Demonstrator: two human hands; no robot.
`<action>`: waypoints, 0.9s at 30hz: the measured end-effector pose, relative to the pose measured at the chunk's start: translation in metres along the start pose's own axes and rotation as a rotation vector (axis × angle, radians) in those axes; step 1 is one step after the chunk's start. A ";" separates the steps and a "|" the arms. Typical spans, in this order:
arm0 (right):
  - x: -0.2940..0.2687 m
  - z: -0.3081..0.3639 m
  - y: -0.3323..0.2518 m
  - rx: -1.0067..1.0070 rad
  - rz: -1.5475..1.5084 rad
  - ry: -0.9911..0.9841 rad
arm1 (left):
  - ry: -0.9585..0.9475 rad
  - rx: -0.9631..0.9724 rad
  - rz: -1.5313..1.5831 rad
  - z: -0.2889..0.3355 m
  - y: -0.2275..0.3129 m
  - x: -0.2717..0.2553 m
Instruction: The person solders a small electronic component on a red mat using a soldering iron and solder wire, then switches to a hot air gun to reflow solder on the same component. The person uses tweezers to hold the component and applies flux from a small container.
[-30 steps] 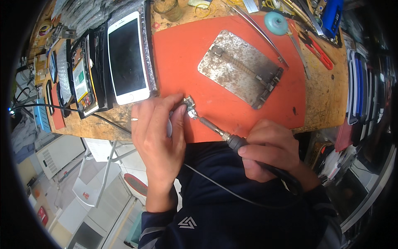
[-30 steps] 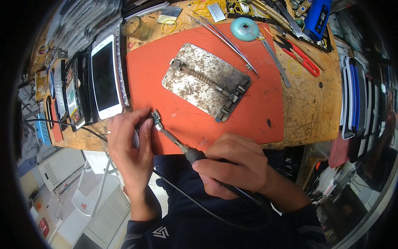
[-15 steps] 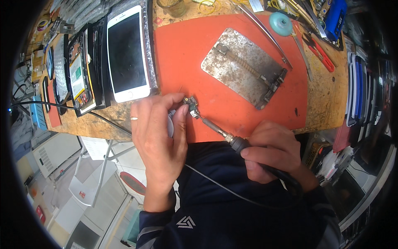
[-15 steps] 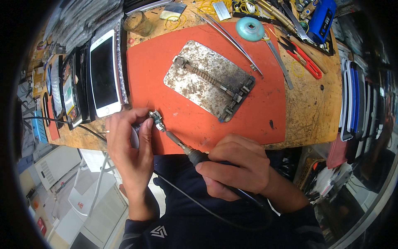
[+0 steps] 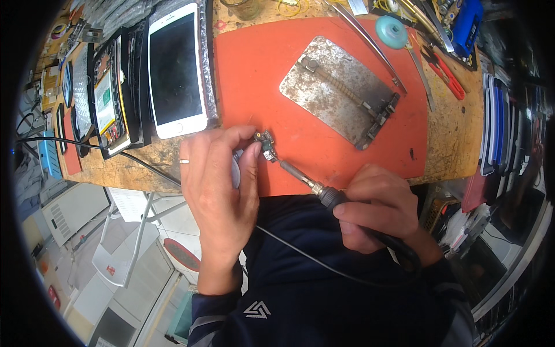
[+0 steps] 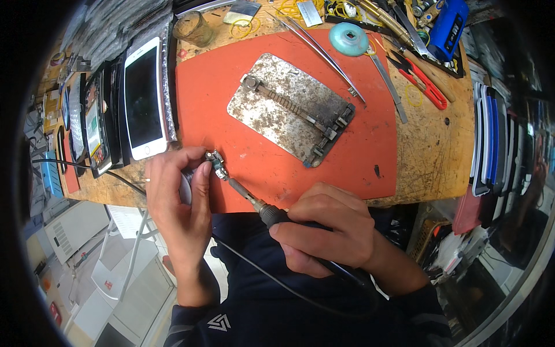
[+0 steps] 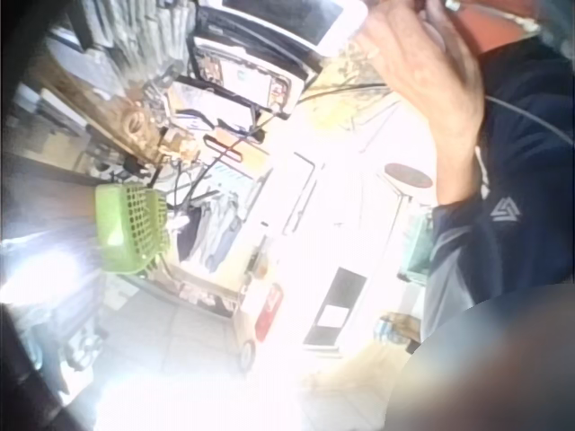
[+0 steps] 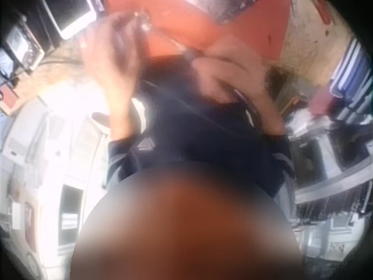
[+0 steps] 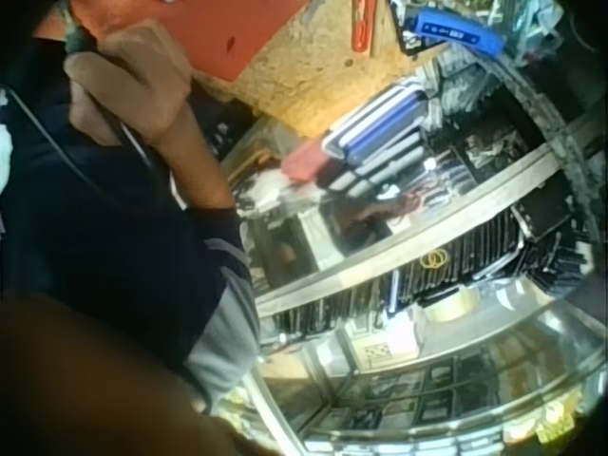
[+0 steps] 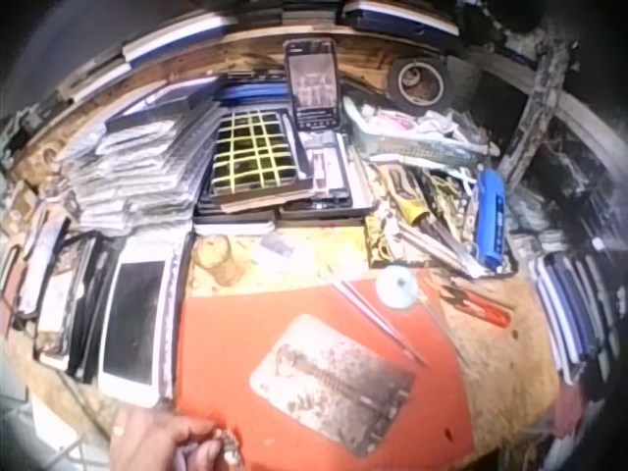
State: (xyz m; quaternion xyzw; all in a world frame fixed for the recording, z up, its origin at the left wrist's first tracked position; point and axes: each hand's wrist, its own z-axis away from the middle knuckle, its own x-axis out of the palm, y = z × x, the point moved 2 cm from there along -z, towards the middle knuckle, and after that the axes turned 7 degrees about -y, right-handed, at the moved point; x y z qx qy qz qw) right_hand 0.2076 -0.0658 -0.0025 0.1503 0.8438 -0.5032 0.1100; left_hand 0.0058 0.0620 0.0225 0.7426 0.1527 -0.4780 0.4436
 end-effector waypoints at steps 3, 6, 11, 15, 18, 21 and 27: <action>0.000 0.001 0.000 0.006 0.005 -0.002 | 0.001 -0.014 0.014 0.001 0.000 0.001; 0.000 0.001 0.000 -0.003 -0.003 0.007 | -0.006 -0.027 0.013 0.001 0.000 0.001; 0.000 0.001 0.000 0.000 0.005 0.004 | -0.003 -0.023 0.011 0.001 0.000 0.000; -0.001 0.001 0.000 0.011 0.000 -0.010 | -0.003 -0.017 0.005 0.001 0.000 0.000; 0.001 0.001 0.000 0.005 -0.005 0.017 | 0.003 -0.018 0.008 0.001 0.000 0.001; 0.001 0.002 0.001 0.001 -0.014 0.027 | 0.006 -0.014 0.006 0.001 -0.001 0.001; 0.001 0.002 0.001 -0.001 0.004 0.006 | 0.003 -0.013 0.004 0.001 0.000 0.001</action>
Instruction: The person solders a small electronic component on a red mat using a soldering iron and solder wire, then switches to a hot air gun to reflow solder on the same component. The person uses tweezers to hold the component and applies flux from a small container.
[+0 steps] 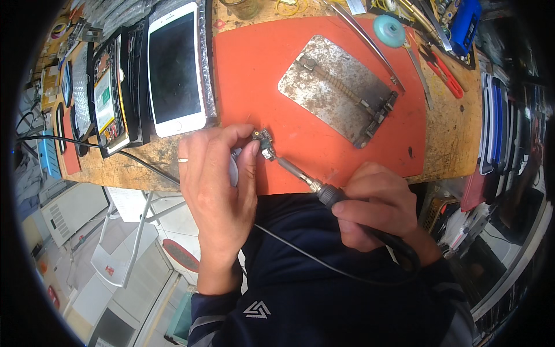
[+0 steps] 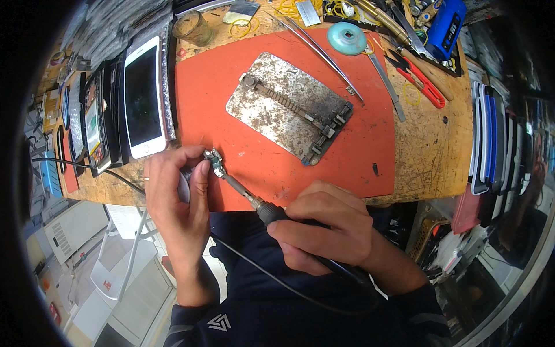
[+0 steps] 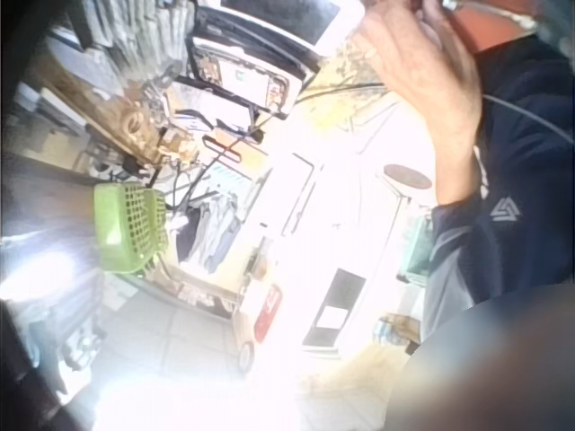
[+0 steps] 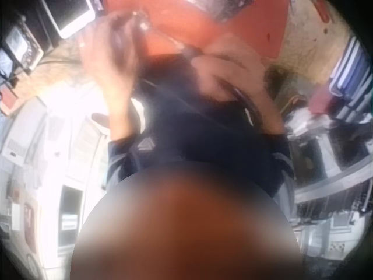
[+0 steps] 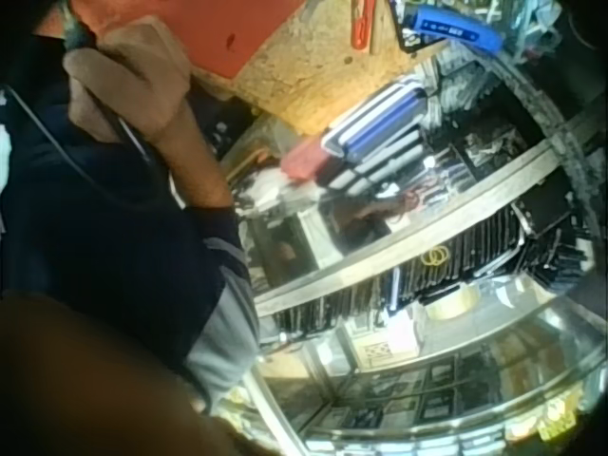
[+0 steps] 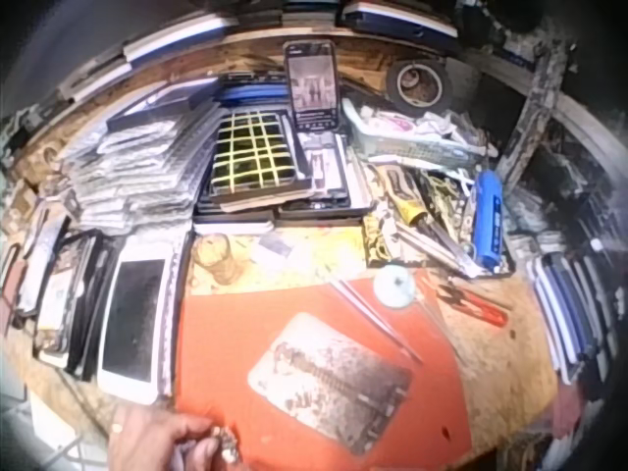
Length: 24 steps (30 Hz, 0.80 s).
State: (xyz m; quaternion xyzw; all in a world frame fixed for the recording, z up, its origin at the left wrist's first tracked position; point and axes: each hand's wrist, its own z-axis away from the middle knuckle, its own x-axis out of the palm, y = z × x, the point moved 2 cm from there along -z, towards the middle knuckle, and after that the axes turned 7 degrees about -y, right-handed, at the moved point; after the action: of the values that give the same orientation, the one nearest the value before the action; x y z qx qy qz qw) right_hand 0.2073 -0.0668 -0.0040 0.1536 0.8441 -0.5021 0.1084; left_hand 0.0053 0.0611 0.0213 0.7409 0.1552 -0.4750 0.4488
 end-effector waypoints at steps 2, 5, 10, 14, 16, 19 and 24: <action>0.001 -0.001 0.001 -0.008 0.009 0.003 | 0.000 0.002 0.000 0.000 0.000 0.000; 0.002 -0.002 0.001 -0.011 0.025 -0.007 | 0.001 0.005 -0.005 0.000 0.000 0.000; 0.002 -0.001 -0.001 0.002 0.020 0.000 | -0.003 0.001 -0.003 0.000 0.000 0.000; 0.001 -0.001 -0.001 0.004 0.025 0.013 | -0.004 0.001 -0.009 0.000 0.000 0.000; 0.001 -0.001 -0.001 0.004 0.014 0.018 | -0.006 -0.006 0.001 0.000 0.000 0.000; 0.001 -0.001 -0.001 0.005 0.005 0.032 | -0.001 -0.004 0.000 0.000 0.001 0.000; 0.001 -0.002 -0.001 0.010 0.008 0.002 | -0.005 -0.008 -0.008 0.000 0.001 0.000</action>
State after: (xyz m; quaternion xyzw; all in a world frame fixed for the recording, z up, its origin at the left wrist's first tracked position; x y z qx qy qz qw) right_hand 0.2062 -0.0653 -0.0022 0.1583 0.8411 -0.5057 0.1087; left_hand 0.0061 0.0608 0.0220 0.7372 0.1589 -0.4780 0.4503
